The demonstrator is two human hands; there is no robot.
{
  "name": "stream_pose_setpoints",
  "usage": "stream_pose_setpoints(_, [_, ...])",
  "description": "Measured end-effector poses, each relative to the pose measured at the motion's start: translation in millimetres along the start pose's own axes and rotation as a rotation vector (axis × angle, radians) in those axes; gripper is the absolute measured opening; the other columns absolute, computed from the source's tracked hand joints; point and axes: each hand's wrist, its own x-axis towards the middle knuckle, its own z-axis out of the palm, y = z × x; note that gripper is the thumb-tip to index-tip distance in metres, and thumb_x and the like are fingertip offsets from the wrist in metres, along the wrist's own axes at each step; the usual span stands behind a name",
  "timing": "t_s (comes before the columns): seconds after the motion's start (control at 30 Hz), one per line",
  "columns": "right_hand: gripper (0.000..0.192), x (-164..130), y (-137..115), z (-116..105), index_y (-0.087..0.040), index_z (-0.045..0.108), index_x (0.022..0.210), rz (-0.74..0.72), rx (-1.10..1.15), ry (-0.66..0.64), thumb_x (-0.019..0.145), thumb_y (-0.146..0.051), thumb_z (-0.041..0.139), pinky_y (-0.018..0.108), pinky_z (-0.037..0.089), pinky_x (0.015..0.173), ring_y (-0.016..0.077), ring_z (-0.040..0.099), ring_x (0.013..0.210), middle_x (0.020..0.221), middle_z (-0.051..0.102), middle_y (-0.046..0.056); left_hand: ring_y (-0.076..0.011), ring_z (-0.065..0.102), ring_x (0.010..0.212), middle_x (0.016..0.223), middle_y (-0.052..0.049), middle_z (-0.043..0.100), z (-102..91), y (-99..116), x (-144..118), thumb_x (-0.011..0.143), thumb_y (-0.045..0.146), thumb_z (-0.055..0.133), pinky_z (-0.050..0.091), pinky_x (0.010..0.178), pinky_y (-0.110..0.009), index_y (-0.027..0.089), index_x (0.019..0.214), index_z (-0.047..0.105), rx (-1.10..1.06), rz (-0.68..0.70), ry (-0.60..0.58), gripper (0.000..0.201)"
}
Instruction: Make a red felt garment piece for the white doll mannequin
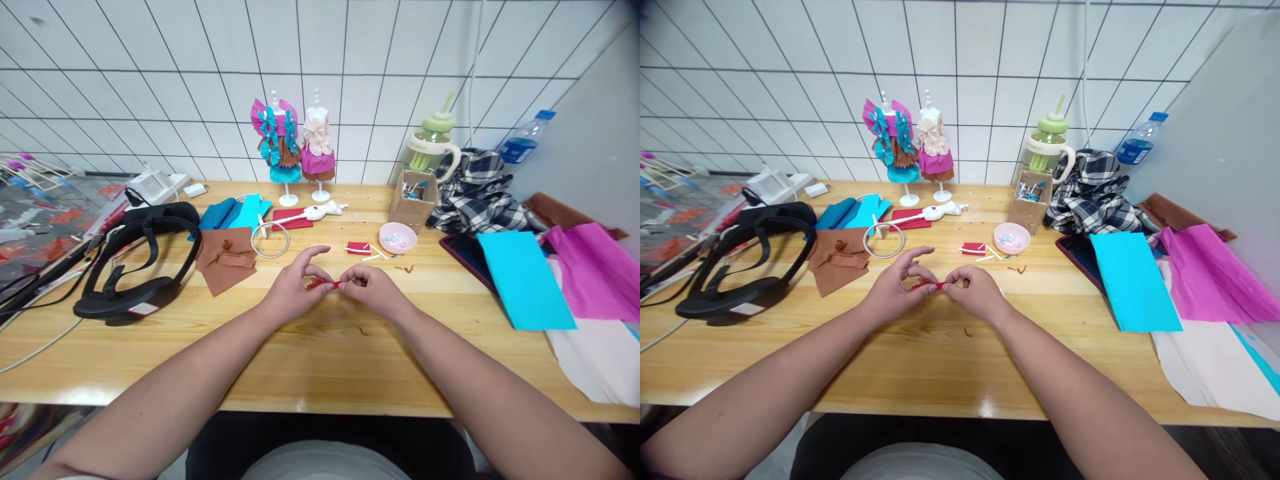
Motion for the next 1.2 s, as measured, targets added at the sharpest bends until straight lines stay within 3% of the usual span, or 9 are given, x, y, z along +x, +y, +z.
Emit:
stream_pose_setpoints(0.13, [0.020,2,5,0,-0.018,0.068,0.075,-0.018,0.002,-0.012,0.071,-0.037,0.063,0.025,0.031,0.053,0.0112,0.041,0.056,0.060,0.049,-0.004,-0.0190,0.067,0.089,0.082,0.000,0.074,-1.5,0,0,0.079,0.021,0.064,0.044,0.089,-0.033,0.024,0.138,0.041,0.011,0.008,0.018,0.063])
stream_pose_setpoints(0.33, [0.037,4,12,-4,-0.021,0.062,0.112,-0.133,0.109,0.116,0.077,-0.032,0.061,0.025,0.037,0.056,0.0094,0.042,0.056,0.083,0.060,-0.001,-0.0181,0.068,0.089,0.082,0.002,0.074,-2.9,0,-1,0.078,0.016,0.062,0.039,0.100,-0.037,0.026,0.134,0.044,0.029,0.112,-0.028,0.059])
stream_pose_setpoints(0.57, [0.025,-4,2,-11,-0.021,0.071,0.102,-0.319,0.046,0.196,0.085,-0.035,0.060,0.027,0.040,0.060,0.0129,0.050,0.064,0.086,0.065,0.004,-0.0199,0.066,0.093,0.084,0.000,0.073,-4.0,-4,-3,0.081,0.016,0.059,0.041,0.095,-0.037,0.025,0.124,0.047,0.119,0.218,-0.144,0.046])
stream_pose_setpoints(0.77, [0.016,-6,-4,-12,-0.021,0.072,0.087,-0.287,0.051,0.161,0.081,-0.034,0.065,0.028,0.040,0.058,0.0150,0.055,0.066,0.076,0.067,0.002,-0.0216,0.063,0.101,0.082,0.001,0.074,-4.2,-3,-2,0.076,0.012,0.061,0.035,0.101,-0.039,0.027,0.120,0.053,0.145,0.287,-0.157,0.047])
stream_pose_setpoints(1.03, [0.012,-7,-3,-12,-0.021,0.069,0.079,-0.274,0.041,0.165,0.079,-0.032,0.065,0.027,0.039,0.056,0.0137,0.051,0.062,0.068,0.062,0.000,-0.0212,0.063,0.095,0.082,0.000,0.075,-4.2,-2,-1,0.077,0.011,0.060,0.034,0.101,-0.040,0.027,0.120,0.054,0.171,0.303,-0.202,0.046])
stream_pose_setpoints(1.1, [0.011,-7,-4,-12,-0.020,0.067,0.078,-0.278,0.026,0.174,0.079,-0.031,0.064,0.027,0.037,0.056,0.0127,0.048,0.060,0.068,0.061,0.000,-0.0209,0.063,0.094,0.083,0.001,0.075,-2.8,-3,-1,0.076,0.011,0.060,0.035,0.099,-0.040,0.026,0.120,0.053,0.181,0.280,-0.200,0.046])
stream_pose_setpoints(1.2, [0.011,-8,-7,-12,-0.020,0.065,0.077,-0.267,0.034,0.210,0.079,-0.031,0.063,0.026,0.035,0.053,0.0114,0.043,0.056,0.067,0.059,0.000,-0.0191,0.066,0.083,0.082,0.001,0.073,-0.5,-3,-1,0.077,0.015,0.060,0.044,0.084,-0.034,0.026,0.122,0.050,0.117,0.109,-0.155,0.048])
